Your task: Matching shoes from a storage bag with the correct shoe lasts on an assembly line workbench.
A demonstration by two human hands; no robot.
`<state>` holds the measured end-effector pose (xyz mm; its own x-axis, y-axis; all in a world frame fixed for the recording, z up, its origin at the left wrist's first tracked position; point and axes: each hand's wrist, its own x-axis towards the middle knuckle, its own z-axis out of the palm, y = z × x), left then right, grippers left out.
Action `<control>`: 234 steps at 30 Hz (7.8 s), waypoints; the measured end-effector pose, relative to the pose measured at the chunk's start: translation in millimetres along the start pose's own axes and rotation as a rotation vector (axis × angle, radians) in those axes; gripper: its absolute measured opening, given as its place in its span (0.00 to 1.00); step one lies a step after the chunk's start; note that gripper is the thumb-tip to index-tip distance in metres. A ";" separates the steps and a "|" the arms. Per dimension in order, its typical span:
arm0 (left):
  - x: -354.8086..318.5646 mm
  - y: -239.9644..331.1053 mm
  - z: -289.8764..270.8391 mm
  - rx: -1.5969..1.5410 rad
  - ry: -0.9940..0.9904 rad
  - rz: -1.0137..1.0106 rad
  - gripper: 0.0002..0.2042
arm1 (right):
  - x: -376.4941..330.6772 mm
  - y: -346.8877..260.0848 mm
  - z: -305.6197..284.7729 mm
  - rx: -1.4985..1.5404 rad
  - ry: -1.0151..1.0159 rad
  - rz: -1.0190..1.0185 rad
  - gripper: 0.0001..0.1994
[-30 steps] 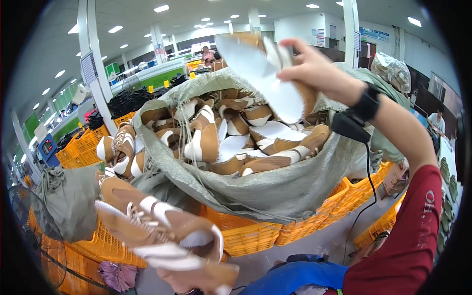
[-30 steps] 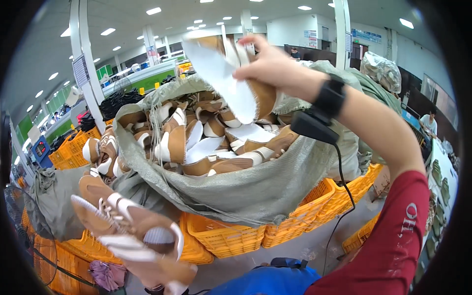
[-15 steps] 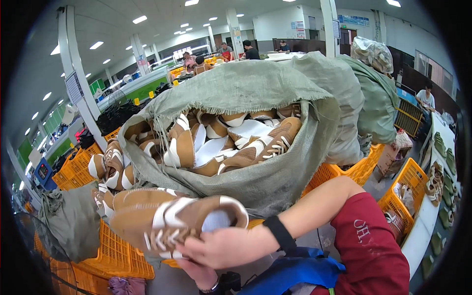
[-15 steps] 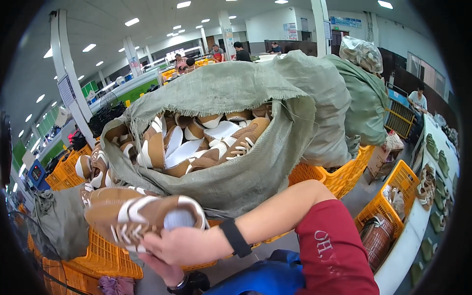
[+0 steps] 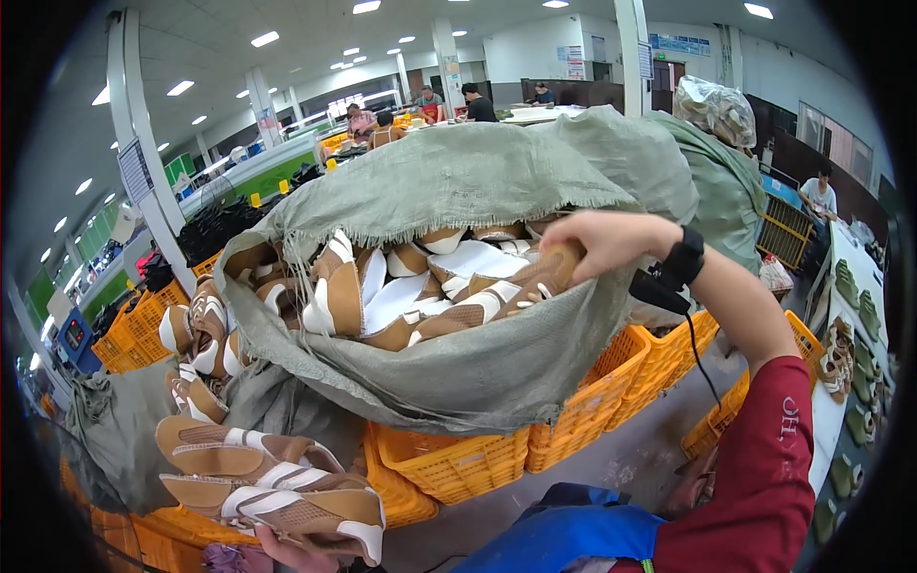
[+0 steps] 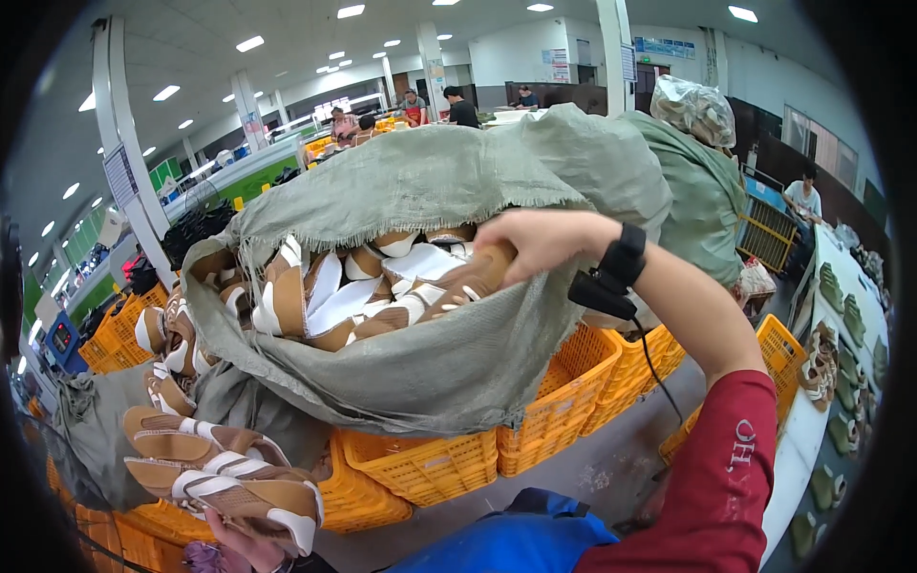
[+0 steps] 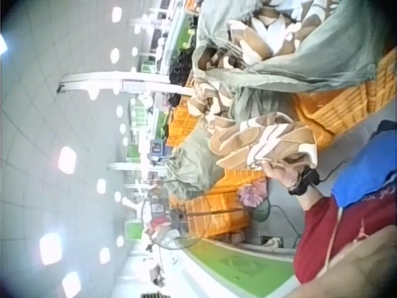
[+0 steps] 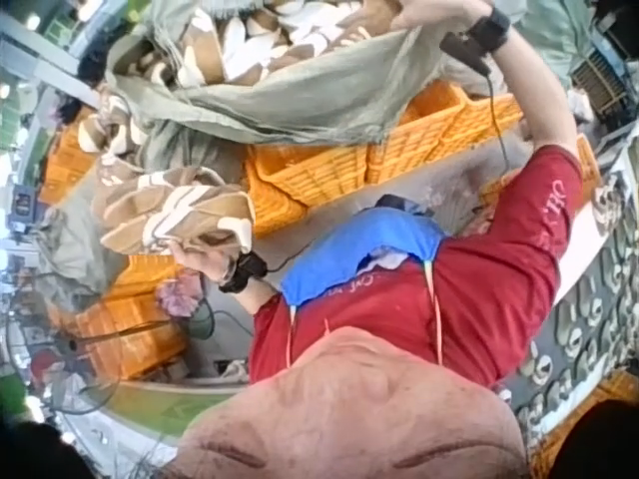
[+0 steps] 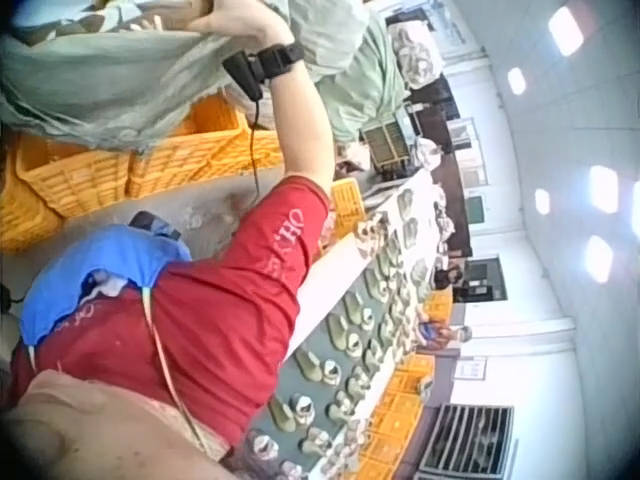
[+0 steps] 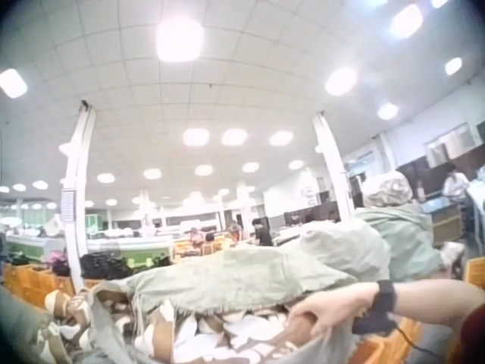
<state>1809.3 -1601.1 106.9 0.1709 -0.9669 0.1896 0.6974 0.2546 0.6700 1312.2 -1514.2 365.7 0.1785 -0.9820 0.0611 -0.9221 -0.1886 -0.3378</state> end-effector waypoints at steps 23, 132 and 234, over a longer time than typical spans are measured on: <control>-14.1 11.6 -30.3 -0.120 -0.240 -0.116 0.26 | 102.3 -243.3 52.5 0.148 0.427 -0.775 0.17; -1082.3 -945.2 1200.0 -0.183 -1.594 -1.982 0.26 | -779.4 522.1 160.3 1.166 1.273 1.860 0.19; -1633.6 -1074.1 1286.5 -1.522 -3.297 0.862 0.17 | -1392.1 1018.2 -60.3 0.220 1.304 3.172 0.17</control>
<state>-114.4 -272.2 1.0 0.7427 0.6321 -0.2209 0.6535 -0.6123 0.4449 104.1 -339.4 -6.6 0.1122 0.9743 -0.1955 0.9076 -0.1806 -0.3790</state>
